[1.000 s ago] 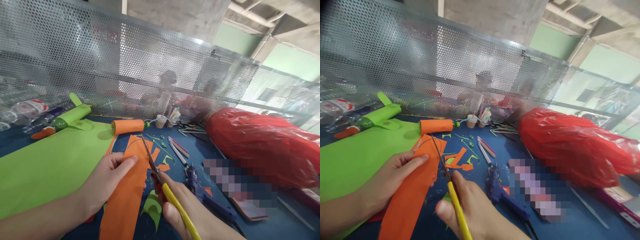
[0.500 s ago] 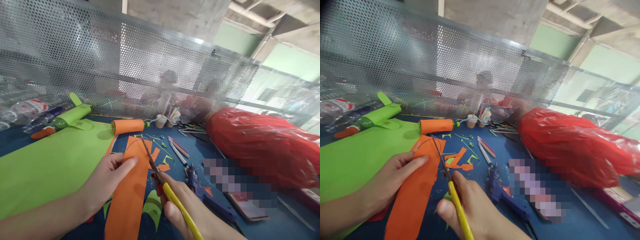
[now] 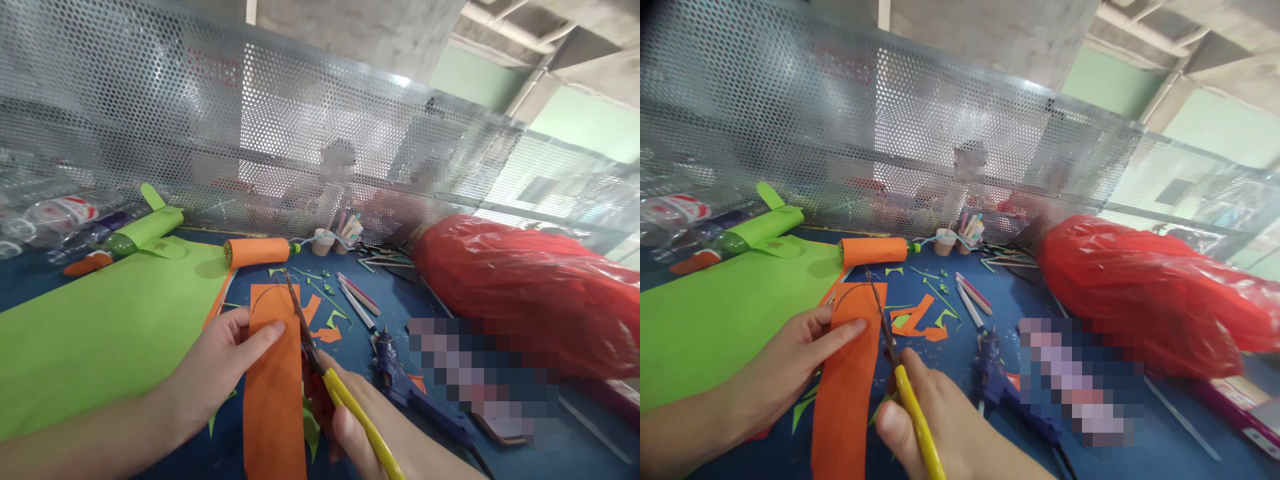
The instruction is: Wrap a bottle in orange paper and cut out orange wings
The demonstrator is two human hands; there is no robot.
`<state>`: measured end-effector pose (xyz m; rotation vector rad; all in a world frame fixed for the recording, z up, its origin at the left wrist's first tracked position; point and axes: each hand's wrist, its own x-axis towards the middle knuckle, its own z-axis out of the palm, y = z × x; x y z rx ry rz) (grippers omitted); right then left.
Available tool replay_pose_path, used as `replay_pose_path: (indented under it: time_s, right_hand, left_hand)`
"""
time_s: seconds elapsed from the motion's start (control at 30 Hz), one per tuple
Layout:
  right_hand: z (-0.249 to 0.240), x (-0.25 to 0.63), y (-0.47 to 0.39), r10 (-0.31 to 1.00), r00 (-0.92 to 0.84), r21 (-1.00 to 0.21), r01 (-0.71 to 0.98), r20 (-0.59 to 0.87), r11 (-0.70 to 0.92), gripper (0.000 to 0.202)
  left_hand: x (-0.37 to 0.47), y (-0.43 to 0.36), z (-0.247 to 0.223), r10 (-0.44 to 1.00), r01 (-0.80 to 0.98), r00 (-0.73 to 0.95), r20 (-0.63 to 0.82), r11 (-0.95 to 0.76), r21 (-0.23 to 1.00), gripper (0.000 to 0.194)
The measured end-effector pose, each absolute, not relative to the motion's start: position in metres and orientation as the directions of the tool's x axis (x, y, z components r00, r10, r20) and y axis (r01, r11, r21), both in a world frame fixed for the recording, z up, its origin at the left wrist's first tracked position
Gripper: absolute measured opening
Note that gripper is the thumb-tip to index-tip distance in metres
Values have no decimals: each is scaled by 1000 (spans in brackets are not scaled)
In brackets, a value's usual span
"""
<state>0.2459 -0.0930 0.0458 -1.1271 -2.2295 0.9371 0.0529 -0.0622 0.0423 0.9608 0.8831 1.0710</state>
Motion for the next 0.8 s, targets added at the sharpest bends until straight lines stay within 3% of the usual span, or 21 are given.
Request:
replay_pose_path:
  time_s: [0.6, 0.8]
  right_hand:
    - [49, 244, -97, 856, -512, -747, 542, 70, 385, 69]
    - [40, 246, -84, 797, -595, -743, 487, 103, 459, 65]
  left_hand:
    - [55, -67, 37, 957, -303, 285, -46, 136, 943, 16]
    - [55, -66, 36, 959, -318, 281, -44, 136, 938, 15]
